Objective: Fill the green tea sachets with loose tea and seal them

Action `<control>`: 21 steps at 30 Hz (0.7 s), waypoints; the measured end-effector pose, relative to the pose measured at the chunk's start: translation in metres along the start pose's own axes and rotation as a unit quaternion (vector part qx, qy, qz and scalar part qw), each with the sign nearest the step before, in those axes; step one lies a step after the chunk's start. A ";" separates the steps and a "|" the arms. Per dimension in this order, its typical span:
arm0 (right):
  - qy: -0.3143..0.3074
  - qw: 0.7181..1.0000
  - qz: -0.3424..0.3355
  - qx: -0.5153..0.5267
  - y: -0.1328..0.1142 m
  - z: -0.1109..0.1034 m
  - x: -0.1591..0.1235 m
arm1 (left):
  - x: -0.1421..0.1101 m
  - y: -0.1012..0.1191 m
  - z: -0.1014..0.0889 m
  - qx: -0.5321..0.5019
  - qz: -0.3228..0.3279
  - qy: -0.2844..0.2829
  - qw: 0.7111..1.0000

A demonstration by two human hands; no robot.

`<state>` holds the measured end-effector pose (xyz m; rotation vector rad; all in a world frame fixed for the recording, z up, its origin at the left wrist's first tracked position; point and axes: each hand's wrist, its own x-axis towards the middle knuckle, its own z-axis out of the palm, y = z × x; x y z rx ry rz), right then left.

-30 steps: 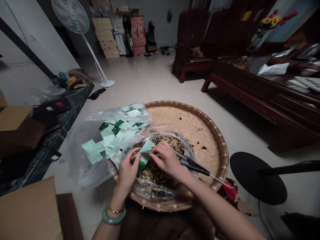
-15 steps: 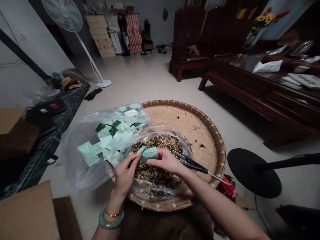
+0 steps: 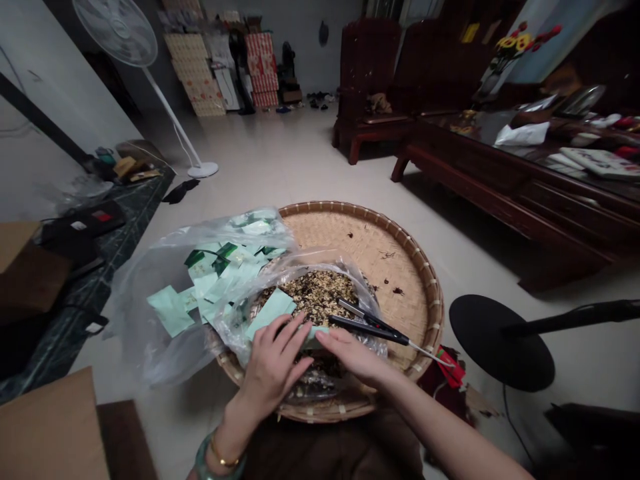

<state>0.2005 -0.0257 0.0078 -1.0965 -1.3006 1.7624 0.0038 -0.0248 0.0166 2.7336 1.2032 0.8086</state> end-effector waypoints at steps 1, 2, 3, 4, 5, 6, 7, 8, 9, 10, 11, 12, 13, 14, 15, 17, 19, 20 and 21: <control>0.000 1.000 0.000 0.005 -0.001 0.000 -0.001 | 0.000 0.002 0.003 -0.005 0.006 -0.005 1.000; 0.001 1.000 -0.001 0.010 -0.002 0.000 -0.002 | 0.001 0.003 0.006 -0.016 0.006 -0.006 1.000; 0.003 1.000 -0.001 0.012 -0.003 0.000 -0.003 | 0.001 0.004 0.009 -0.030 0.005 -0.004 1.000; 0.003 1.000 -0.001 0.012 -0.004 0.000 -0.003 | 0.001 0.004 0.012 -0.044 0.000 -0.003 0.999; 0.006 1.000 -0.001 0.011 -0.004 0.000 -0.003 | 0.001 0.003 0.014 -0.058 -0.005 -0.003 0.998; 0.008 1.000 -0.003 0.008 -0.005 0.000 -0.003 | 0.001 0.003 0.017 -0.069 -0.011 -0.003 0.998; 0.011 1.000 -0.006 0.004 -0.005 0.000 -0.004 | 0.001 0.003 0.019 -0.077 -0.018 -0.002 0.997; 0.011 1.000 -0.007 -0.001 -0.007 -0.001 -0.005 | 0.001 0.003 0.021 -0.084 -0.027 0.001 0.996; 0.004 1.000 -0.005 -0.007 -0.010 -0.002 -0.006 | 0.001 0.003 0.022 -0.091 -0.036 0.008 0.995; -0.010 1.000 -0.001 -0.013 -0.014 -0.004 -0.007 | 0.002 0.003 0.024 -0.096 -0.049 0.017 0.994; -0.027 1.000 0.003 -0.015 -0.019 -0.007 -0.007 | 0.002 0.003 0.025 -0.100 -0.064 0.028 0.993; -0.045 0.999 0.007 -0.016 -0.025 -0.011 -0.006 | 0.002 0.003 0.027 -0.104 -0.083 0.038 0.990; -0.057 0.998 0.007 -0.019 -0.032 -0.016 -0.002 | 0.002 0.002 0.028 -0.108 -0.103 0.049 0.988; -0.054 0.998 0.000 -0.024 -0.038 -0.022 0.003 | 0.003 0.001 0.028 -0.111 -0.124 0.058 0.984; -0.041 0.998 -0.013 -0.043 -0.044 -0.028 0.012 | 0.003 -0.001 0.029 -0.113 -0.143 0.067 0.981; 0.032 0.985 -0.048 -0.162 -0.052 -0.039 0.038 | 0.005 -0.003 0.031 -0.119 -0.176 0.076 0.974; 0.052 0.936 -0.076 -0.338 -0.054 -0.044 0.070 | 0.006 -0.006 0.032 -0.129 -0.206 0.073 0.967; 0.052 0.928 -0.081 -0.359 -0.053 -0.044 0.085 | 0.006 -0.008 0.032 -0.134 -0.221 0.068 0.964; 0.052 0.924 -0.087 -0.369 -0.052 -0.042 0.097 | 0.007 -0.010 0.032 -0.138 -0.237 0.062 0.960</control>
